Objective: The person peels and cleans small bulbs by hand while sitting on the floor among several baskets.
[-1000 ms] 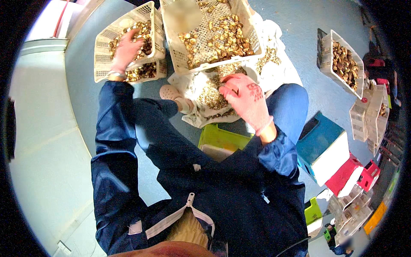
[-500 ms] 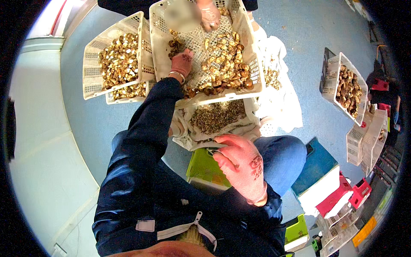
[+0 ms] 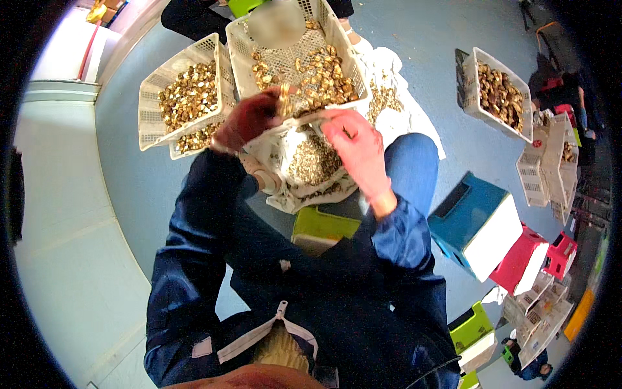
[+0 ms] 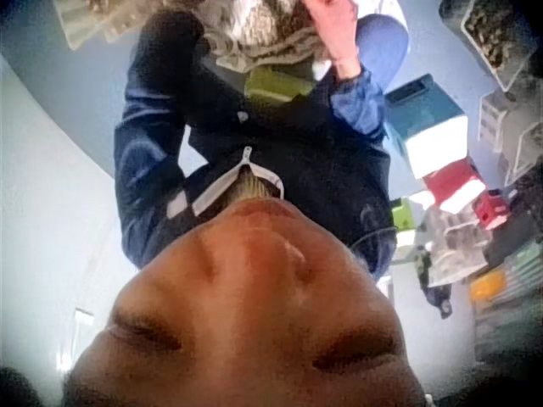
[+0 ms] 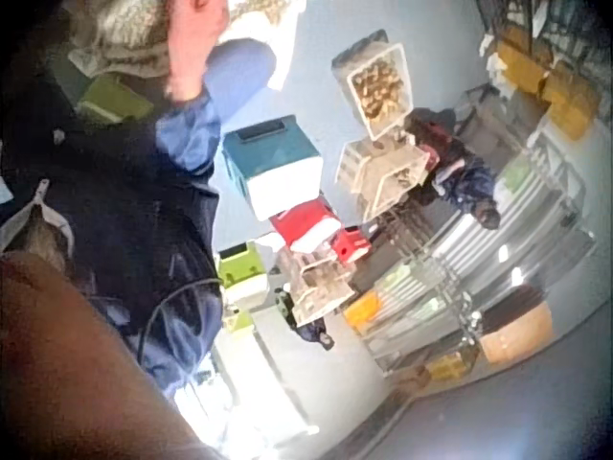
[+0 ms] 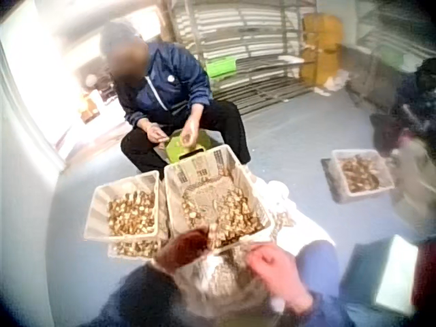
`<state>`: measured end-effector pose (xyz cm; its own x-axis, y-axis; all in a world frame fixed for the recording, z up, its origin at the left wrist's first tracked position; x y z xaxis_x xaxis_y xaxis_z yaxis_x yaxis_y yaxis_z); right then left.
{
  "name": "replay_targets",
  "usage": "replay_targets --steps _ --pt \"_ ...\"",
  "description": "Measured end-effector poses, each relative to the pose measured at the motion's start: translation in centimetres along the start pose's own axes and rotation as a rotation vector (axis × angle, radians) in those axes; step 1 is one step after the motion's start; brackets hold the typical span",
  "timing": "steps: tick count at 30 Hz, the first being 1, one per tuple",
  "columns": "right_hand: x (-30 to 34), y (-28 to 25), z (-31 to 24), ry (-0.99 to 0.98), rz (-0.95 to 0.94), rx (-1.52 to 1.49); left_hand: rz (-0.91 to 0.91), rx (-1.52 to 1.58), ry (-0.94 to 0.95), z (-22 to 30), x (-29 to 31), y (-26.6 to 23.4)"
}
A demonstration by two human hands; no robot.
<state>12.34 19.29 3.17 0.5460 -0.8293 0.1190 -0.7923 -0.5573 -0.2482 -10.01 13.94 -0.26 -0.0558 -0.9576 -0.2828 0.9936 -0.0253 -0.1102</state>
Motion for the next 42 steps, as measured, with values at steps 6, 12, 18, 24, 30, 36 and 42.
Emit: replay_targets --steps 6,12,18,24,30,36,42 --pt "1.2 2.3 -0.8 -0.222 -0.117 0.099 0.113 -0.162 0.009 2.1 6.8 5.3" --pt "1.9 3.5 0.3 -0.298 -0.080 0.157 -0.141 -1.109 0.303 4.6 7.7 8.8" --pt "2.1 3.4 -0.7 -0.319 -0.128 0.109 0.121 -0.847 0.342 4.8 8.0 8.0" --pt "2.0 4.2 -0.2 -0.316 -0.225 0.135 0.255 -0.303 -0.090 0.3 10.1 7.0" --pt "1.8 4.6 0.2 -0.389 -0.123 0.206 0.315 -0.310 -0.116 1.4 9.8 6.7" --pt "1.5 4.5 0.5 -0.269 -0.092 0.181 0.438 -0.167 -0.216 1.8 9.8 7.0" --pt "2.0 4.5 0.6 -0.214 -0.191 0.133 0.393 -0.231 -0.222 2.6 9.5 7.5"
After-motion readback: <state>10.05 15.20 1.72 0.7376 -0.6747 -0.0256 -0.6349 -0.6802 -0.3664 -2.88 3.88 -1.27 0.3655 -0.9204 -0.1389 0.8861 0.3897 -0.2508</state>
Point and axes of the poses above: each hand's wrist, its own x-axis away from the middle knuckle, its own y-axis out of the palm, z = x × y, the point moved 5 cm from there along -x, towards the middle knuckle, and after that the axes turned 8 degrees about y, right-handed, at the moved point
